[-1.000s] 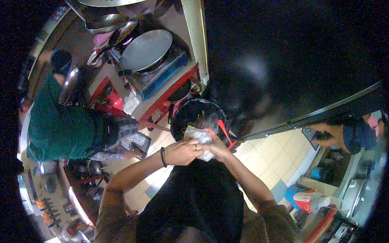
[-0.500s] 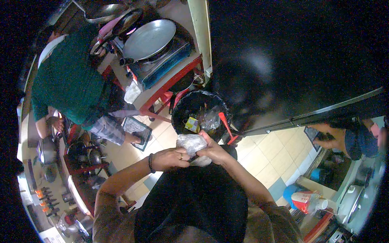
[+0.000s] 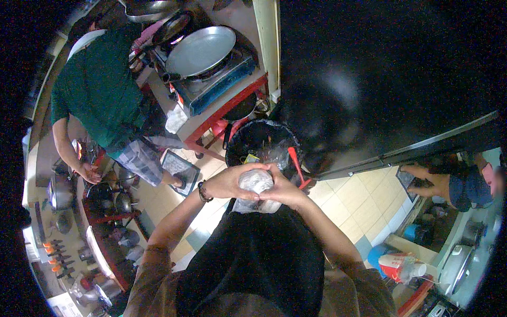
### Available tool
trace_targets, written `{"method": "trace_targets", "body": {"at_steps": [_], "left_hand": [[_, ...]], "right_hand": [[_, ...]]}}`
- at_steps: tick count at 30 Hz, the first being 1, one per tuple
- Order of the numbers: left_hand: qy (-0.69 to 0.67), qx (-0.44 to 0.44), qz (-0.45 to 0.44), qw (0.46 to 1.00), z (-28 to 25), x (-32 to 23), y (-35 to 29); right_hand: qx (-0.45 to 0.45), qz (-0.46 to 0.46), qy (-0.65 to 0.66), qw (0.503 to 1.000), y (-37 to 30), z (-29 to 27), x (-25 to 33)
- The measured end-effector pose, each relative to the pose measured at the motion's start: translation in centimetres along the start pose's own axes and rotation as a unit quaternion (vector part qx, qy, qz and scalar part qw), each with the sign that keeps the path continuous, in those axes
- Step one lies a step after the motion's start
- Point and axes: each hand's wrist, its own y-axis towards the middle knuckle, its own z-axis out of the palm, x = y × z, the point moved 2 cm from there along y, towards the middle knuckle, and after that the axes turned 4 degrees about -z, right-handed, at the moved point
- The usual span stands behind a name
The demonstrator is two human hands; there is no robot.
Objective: The person chops an onion on a cutting board, transfers the pieces into a bowl, and stores the bowl in the refrigerator. They then wash the cutting board and knife, retrieve a plastic bag from the freezer, and wash a pot in the sink.
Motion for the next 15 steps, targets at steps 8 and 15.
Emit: {"method": "trace_targets", "body": {"at_steps": [8,15], "left_hand": [[0.125,-0.039,-0.102,0.986,1.0,1.1,-2.5],[-0.109,0.098,-0.072,0.987,-1.0,4.7,-2.4]], "right_hand": [[-0.034,0.110,-0.307,0.945,-2.7,2.6,1.3],[0.085,0.158,0.014,0.984,-1.3,0.4,2.0]]}}
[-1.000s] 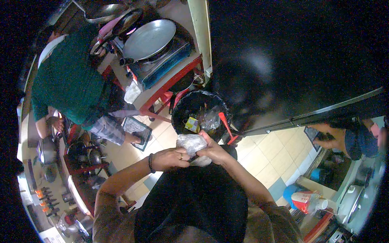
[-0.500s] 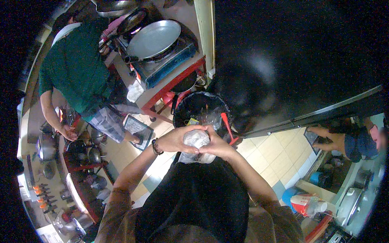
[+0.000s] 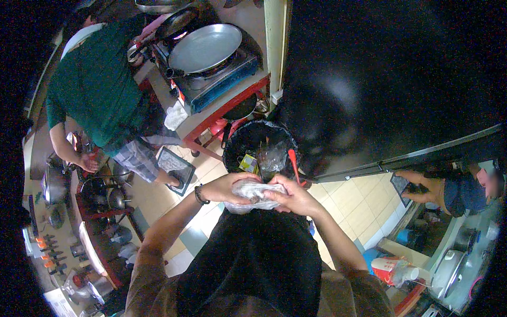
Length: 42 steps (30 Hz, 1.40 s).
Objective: The person chops an onion on a cutting board, transfers the pieces into a bowl, and stores the bowl in the refrigerator. They then wash the cutting board and knife, retrieve a plastic bag from the freezer, and wash a pot in the sink.
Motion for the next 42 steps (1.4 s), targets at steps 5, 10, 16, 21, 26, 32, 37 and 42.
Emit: {"method": "trace_targets", "body": {"at_steps": [5,10,16,21,26,32,37,42], "left_hand": [[-0.176,-0.004,0.026,0.984,0.4,1.5,-0.4],[-0.234,-0.044,0.058,0.970,-0.4,1.1,-0.9],[-0.120,-0.060,0.104,0.985,-1.2,-0.1,-1.1],[-0.203,-0.074,0.136,0.967,-0.9,-0.5,-0.2],[-0.212,-0.143,0.159,0.953,-0.8,-0.3,0.0],[-0.232,-0.206,0.173,0.935,-0.2,-0.2,0.2],[-0.346,-0.262,0.213,0.876,-0.2,-0.1,1.1],[-0.475,-0.311,0.276,0.776,-0.4,1.2,2.0]], "right_hand": [[-0.013,-0.146,0.264,0.953,1.2,1.1,0.1],[-0.096,-0.029,0.335,0.937,2.6,1.6,1.0],[-0.020,-0.167,0.027,0.985,3.4,0.9,3.2],[-0.112,-0.071,0.374,0.918,4.3,0.7,2.0],[-0.114,-0.124,0.264,0.950,4.8,-0.9,3.3],[-0.168,-0.087,0.067,0.980,4.8,-3.0,4.0],[-0.084,-0.129,0.241,0.958,6.4,-4.4,4.3],[-0.070,-0.125,0.283,0.948,9.6,-6.0,6.3]]}}
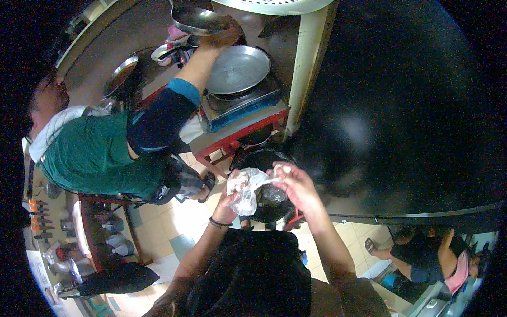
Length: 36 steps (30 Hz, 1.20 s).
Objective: The person chops an onion on a cutting board, transfers the pieces into a bowl, and stores the bowl in the refrigerator. They then wash the cutting board and knife, retrieve a plastic bag from the freezer, and wash a pot in the sink.
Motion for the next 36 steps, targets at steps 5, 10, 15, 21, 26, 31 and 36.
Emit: {"method": "trace_targets", "body": {"at_steps": [5,10,15,21,26,31,36], "left_hand": [[-0.062,-0.004,0.009,0.998,-2.6,-0.4,0.2],[-0.002,-0.062,-0.033,0.998,-5.3,-2.0,0.7],[0.022,-0.060,-0.074,0.995,-6.2,-4.2,1.4],[0.061,-0.064,-0.074,0.993,-7.1,-7.5,4.2],[0.248,-0.136,0.073,0.957,-6.8,-9.0,8.2],[0.433,-0.092,0.179,0.878,-2.7,-8.0,11.6],[0.651,-0.113,0.264,0.703,1.0,-8.6,11.7]], "right_hand": [[-0.033,-0.161,-0.039,0.986,9.3,2.2,3.9],[-0.116,-0.293,-0.555,0.770,23.1,6.8,7.5],[-0.133,-0.248,-0.711,0.645,33.3,9.3,5.4],[-0.173,-0.259,-0.748,0.585,35.3,10.9,5.1],[-0.125,-0.123,-0.311,0.934,19.1,8.6,0.4],[-0.039,0.084,0.156,0.983,11.9,5.9,-8.5],[-0.115,-0.026,0.049,0.992,11.6,3.4,-6.5]]}}
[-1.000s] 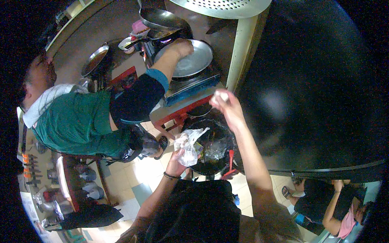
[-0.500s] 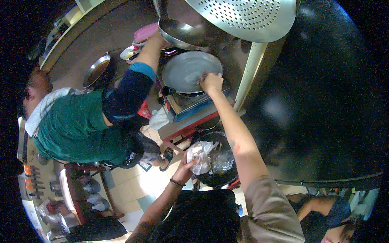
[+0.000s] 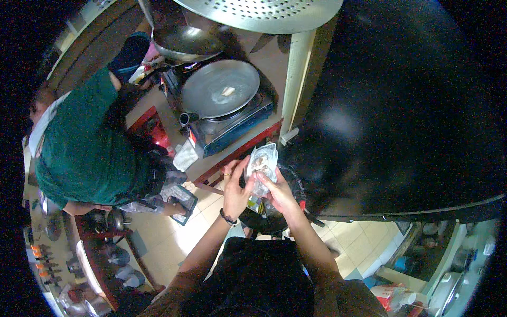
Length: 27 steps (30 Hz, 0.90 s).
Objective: The person chops an onion on a cutting board, transfers the pieces into a bowl, and stores the bowl in the refrigerator. They then wash the cutting board and knife, retrieve a plastic bag from the freezer, and wash a pot in the sink.
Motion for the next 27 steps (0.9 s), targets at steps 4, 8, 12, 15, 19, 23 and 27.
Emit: {"method": "trace_targets", "body": {"at_steps": [4,8,12,15,19,23,27], "left_hand": [[-0.083,0.025,-0.052,0.995,-0.2,-1.1,0.5],[-0.021,0.029,-0.046,0.998,-0.1,-1.5,1.0],[-0.078,0.009,-0.125,0.989,0.2,-0.4,0.6],[-0.268,0.022,-0.188,0.945,0.9,0.6,0.0],[-0.202,0.079,-0.153,0.964,1.3,1.0,-0.4],[-0.119,0.106,-0.127,0.979,1.3,0.2,-0.5],[0.009,0.074,-0.062,0.995,1.6,-0.7,-0.6]], "right_hand": [[-0.024,-0.116,-0.080,0.990,-0.7,-0.4,1.8],[-0.027,-0.166,-0.141,0.976,-0.5,-0.6,1.7],[-0.032,-0.209,-0.132,0.968,-0.3,-0.6,1.7],[-0.044,-0.170,-0.128,0.976,-0.7,-0.8,1.5],[-0.009,-0.142,-0.100,0.985,-1.2,-1.7,0.8],[0.012,-0.095,-0.051,0.994,-1.0,-3.5,0.1],[0.044,-0.050,0.023,0.998,-1.0,-4.9,0.5]]}}
